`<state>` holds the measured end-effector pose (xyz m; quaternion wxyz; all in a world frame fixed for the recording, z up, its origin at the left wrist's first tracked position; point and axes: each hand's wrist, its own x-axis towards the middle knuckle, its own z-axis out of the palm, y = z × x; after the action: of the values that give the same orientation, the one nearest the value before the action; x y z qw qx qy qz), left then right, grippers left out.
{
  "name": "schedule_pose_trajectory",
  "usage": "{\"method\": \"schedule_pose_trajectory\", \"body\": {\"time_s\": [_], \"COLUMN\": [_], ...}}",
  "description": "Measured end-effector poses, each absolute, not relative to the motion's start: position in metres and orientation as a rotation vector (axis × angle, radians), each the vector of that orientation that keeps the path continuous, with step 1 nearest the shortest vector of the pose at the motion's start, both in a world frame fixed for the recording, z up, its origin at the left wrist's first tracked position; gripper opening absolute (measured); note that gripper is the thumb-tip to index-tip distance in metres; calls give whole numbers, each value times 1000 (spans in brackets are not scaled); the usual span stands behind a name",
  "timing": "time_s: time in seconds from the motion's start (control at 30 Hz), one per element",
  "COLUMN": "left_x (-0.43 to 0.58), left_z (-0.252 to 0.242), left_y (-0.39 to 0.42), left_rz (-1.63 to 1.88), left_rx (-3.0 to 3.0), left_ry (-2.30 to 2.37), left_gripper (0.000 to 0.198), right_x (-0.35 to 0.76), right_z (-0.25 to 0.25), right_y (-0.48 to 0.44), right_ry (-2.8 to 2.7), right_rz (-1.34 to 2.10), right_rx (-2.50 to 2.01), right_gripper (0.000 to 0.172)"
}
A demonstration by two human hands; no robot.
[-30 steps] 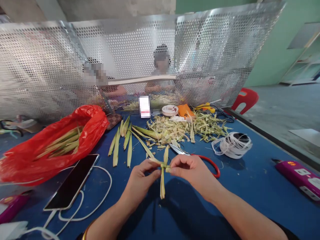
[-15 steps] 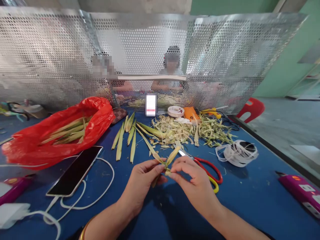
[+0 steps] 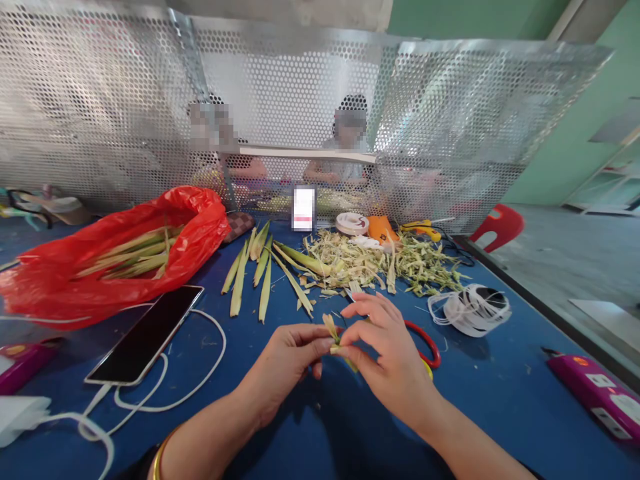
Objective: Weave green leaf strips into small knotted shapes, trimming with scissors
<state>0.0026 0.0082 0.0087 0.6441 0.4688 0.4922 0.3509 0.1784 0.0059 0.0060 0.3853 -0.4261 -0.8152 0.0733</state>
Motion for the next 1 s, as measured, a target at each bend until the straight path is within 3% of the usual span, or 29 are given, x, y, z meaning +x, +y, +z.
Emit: {"method": "schedule_pose_trajectory", "body": {"time_s": [0.5, 1.0], "left_x": [7, 6], "left_z": [13, 12], "left_y": [5, 5], "left_rz": [747, 771], "left_rx": [1083, 1060], "left_ry": [1092, 1092], "left_gripper": [29, 24], "right_x": [175, 171], "right_z": [3, -3], "right_y": [6, 8], "right_ry": [-1788, -1722], "right_rz": [617, 678], "right_rx": [-1235, -1150], "right_gripper": [13, 9]}}
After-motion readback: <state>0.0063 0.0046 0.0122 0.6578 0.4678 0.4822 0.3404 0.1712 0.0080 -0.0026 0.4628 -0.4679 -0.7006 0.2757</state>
